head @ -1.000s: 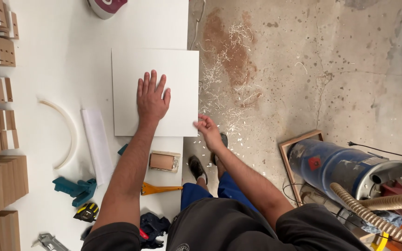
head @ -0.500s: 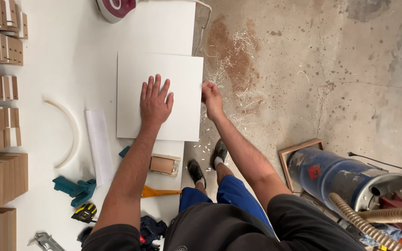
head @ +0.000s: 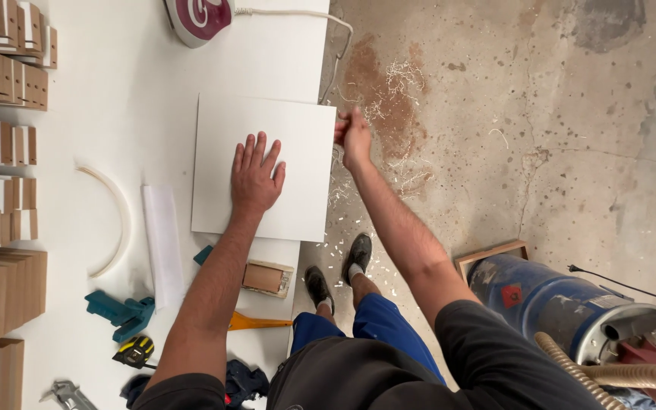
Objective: The person sands the edges of a white rectangular board using a sanding block and a sanding sponge. They repeatedly flip the board to work on different sides and switch between the two sanding tools throughout the process.
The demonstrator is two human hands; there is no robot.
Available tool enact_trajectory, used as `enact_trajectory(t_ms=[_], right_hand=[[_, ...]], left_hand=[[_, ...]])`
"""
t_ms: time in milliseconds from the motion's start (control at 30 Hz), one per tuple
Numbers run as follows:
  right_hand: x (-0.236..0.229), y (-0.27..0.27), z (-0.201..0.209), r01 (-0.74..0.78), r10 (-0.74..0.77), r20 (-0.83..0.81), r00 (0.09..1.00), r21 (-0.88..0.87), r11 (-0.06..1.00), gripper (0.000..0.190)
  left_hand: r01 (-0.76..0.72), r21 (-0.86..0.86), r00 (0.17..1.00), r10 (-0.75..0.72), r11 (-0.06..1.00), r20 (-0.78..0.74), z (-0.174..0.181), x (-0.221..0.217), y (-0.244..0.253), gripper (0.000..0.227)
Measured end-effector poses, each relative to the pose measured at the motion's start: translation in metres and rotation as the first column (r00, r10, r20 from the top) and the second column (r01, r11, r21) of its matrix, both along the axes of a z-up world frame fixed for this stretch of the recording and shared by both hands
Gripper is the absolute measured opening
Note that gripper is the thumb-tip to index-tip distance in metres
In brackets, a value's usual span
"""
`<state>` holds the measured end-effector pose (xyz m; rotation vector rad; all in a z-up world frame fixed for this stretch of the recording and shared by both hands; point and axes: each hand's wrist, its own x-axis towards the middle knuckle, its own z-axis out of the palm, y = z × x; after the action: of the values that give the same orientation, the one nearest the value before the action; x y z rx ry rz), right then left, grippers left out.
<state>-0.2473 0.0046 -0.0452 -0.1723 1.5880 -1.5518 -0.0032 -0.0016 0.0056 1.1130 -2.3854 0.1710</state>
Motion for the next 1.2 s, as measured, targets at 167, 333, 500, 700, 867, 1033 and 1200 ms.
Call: enact_trajectory(t_ms=[167, 333, 500, 700, 867, 1033, 1200], right_hand=[[0.034, 0.082, 0.018, -0.304, 0.288, 0.188, 0.939, 0.064, 0.951, 0.062], [0.076, 0.145, 0.056, -0.305, 0.342, 0.414, 0.844, -0.154, 0.94, 0.029], [0.059, 0.145, 0.084, -0.245, 0.323, 0.402, 0.857, -0.235, 0.941, 0.026], [0.001, 0.143, 0.188, -0.359, 0.369, -0.04, 0.929, -0.35, 0.865, 0.033], [-0.076, 0.113, 0.143, -0.507, 0.092, -0.583, 0.807, -0.605, 0.614, 0.046], [-0.082, 0.12, 0.216, -0.544, -0.218, -0.923, 0.318, -0.366, 0.755, 0.024], [-0.064, 0.121, 0.206, -0.456, -0.364, -0.925, 0.109, -0.372, 0.809, 0.025]], left_hand=[[-0.179, -0.09, 0.98, 0.169, 0.98, -0.108, -0.003, 0.009, -0.012, 0.061], [-0.658, 0.281, 0.714, 0.698, 0.698, -0.062, -0.043, 0.064, -0.033, 0.086], [-0.623, 0.53, 0.621, 0.776, 0.575, -0.111, -0.04, 0.078, -0.073, 0.094], [-0.144, 0.532, 0.446, 0.535, 0.834, -0.718, 0.16, 0.024, -0.035, 0.035], [0.655, 0.605, 0.144, 0.711, 0.453, -0.689, 0.239, 0.038, -0.006, 0.066], [0.71, 0.662, 0.347, 0.697, 0.242, -0.628, 0.186, 0.09, -0.015, 0.043], [0.709, 0.701, 0.526, 0.601, 0.08, -0.601, 0.089, 0.123, -0.019, 0.079]])
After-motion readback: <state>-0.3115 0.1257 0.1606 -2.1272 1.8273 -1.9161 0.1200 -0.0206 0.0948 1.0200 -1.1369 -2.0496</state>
